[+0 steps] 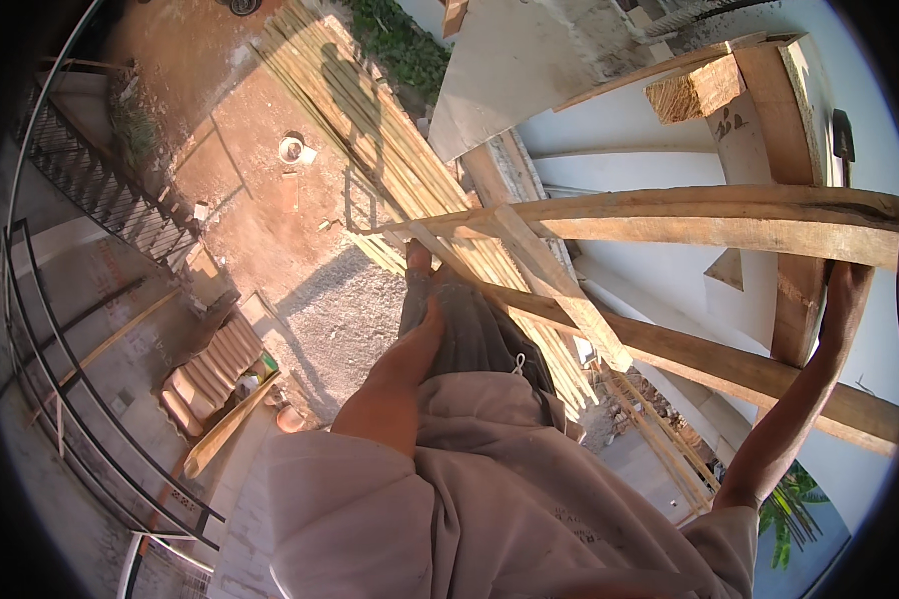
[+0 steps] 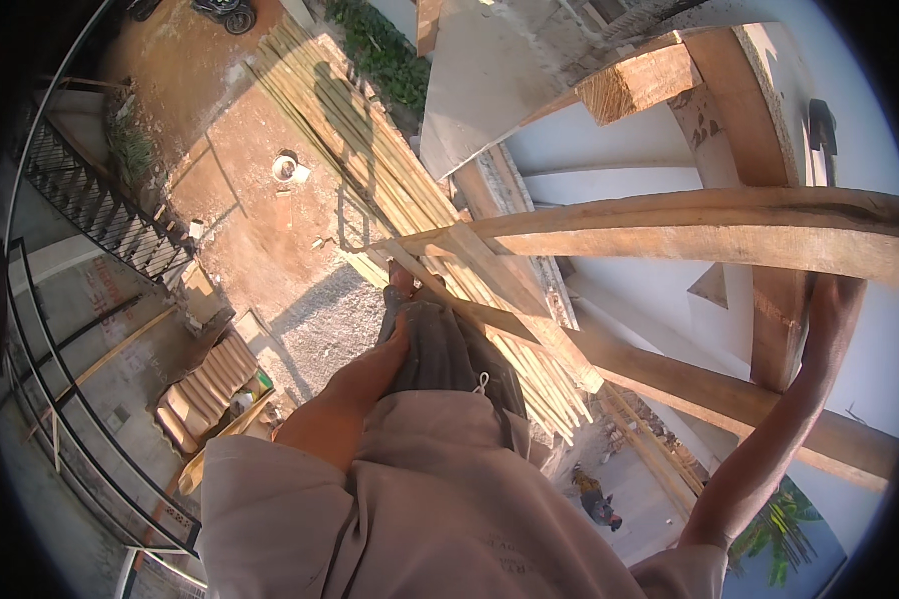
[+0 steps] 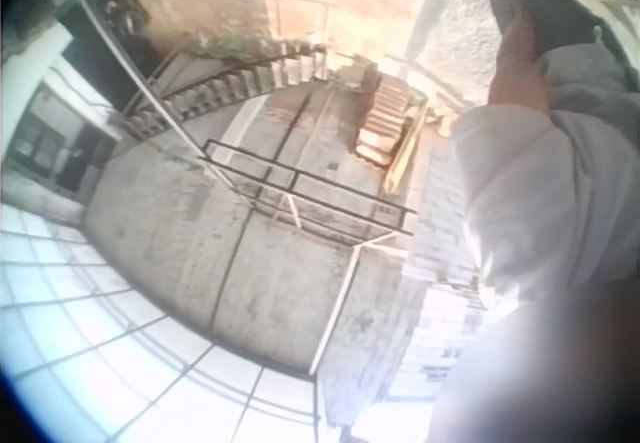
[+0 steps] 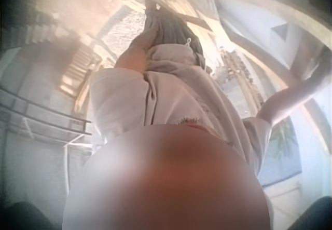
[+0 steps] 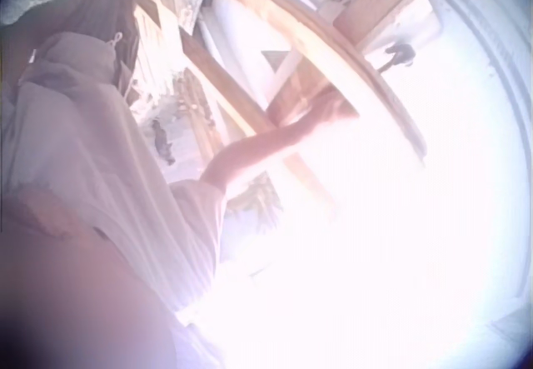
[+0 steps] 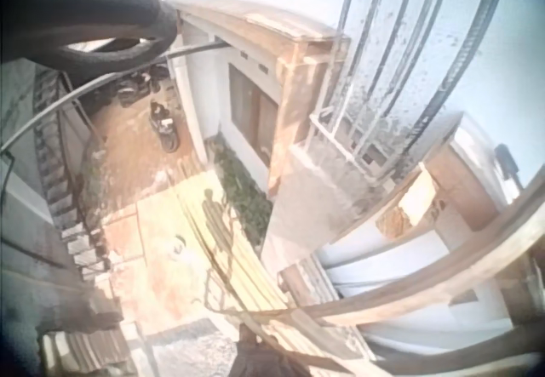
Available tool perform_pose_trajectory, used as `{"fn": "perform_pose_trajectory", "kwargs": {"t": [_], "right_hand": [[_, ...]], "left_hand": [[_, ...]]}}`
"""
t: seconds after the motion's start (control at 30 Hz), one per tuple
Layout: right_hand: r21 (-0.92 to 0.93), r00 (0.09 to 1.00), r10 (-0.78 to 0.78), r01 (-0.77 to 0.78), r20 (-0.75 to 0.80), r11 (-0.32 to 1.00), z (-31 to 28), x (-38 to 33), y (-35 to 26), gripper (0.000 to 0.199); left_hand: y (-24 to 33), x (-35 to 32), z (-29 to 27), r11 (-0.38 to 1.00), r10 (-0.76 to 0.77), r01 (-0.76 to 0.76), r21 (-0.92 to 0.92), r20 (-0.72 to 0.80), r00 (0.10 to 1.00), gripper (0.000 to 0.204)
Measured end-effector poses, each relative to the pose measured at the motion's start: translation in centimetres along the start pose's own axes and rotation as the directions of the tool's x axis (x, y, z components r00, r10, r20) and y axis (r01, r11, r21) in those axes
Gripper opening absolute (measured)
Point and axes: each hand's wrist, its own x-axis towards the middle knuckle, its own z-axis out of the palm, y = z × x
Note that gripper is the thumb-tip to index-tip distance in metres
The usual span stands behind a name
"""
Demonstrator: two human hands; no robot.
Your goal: The person uses a hammer to drive nails into wooden planks, securing them to a vertical rebar framework. They repeatedly position planks, align them, and hammer nails to assemble a wooden formwork structure.
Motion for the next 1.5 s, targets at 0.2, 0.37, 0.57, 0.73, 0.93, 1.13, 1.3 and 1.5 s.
{"fn": "perform_pose_trajectory", "kwargs": {"t": [0.2, 0.37, 0.57, 0.73, 0.93, 1.13, 1.3, 1.5], "right_hand": [[-0.054, 0.999, -0.027, 0.028, 0.021, 0.998, 0.5, 0.3, -0.2, 0.04], [-0.025, 0.999, 0.007, -0.006, 0.043, 1.0, 0.6, 0.0, -1.0, 0.039], [-0.071, 0.999, -0.016, 0.02, 0.046, 0.997, 0.6, 0.1, -0.2, 0.038], [-0.146, 0.999, -0.013, 0.008, -0.034, 0.989, 0.6, 0.0, 1.2, 0.042], [-0.024, 0.998, 0.016, -0.018, -0.056, 1.0, 0.6, -0.4, 1.4, 0.051], [-0.062, 0.998, -0.007, 0.004, -0.054, 0.998, 0.6, -0.6, 1.4, 0.048], [-0.005, 0.999, -0.031, 0.031, -0.007, 1.0, 0.8, -0.6, 1.3, 0.045], [0.018, 1.0, -0.01, 0.01, 0.001, 1.0, 0.8, -0.7, -0.1, 0.04]], "left_hand": [[-0.4, -0.3, -4.2, 0.989, 0.131, -0.132, -0.062, -0.021, 0.991, 0.031], [-1.8, 0.0, -8.0, 0.98, 0.167, -0.176, -0.092, -0.094, 0.981, 0.031], [-2.9, 0.1, -6.5, 0.995, 0.076, -0.082, -0.057, -0.1, 0.992, 0.031], [-1.2, 2.8, -4.7, 0.996, 0.081, -0.084, -0.035, -0.085, 0.993, 0.031], [0.4, 5.8, -4.7, 0.998, 0.06, -0.061, -0.009, -0.088, 0.994, 0.031], [0.2, 6.2, -4.5, 0.998, 0.066, -0.067, -0.006, -0.086, 0.994, 0.031], [-0.6, 4.9, -4.8, 0.995, 0.093, -0.094, -0.017, -0.073, 0.993, 0.031], [-1.3, 3.4, -5.4, 0.99, 0.137, -0.14, -0.033, -0.063, 0.988, 0.032]]}}
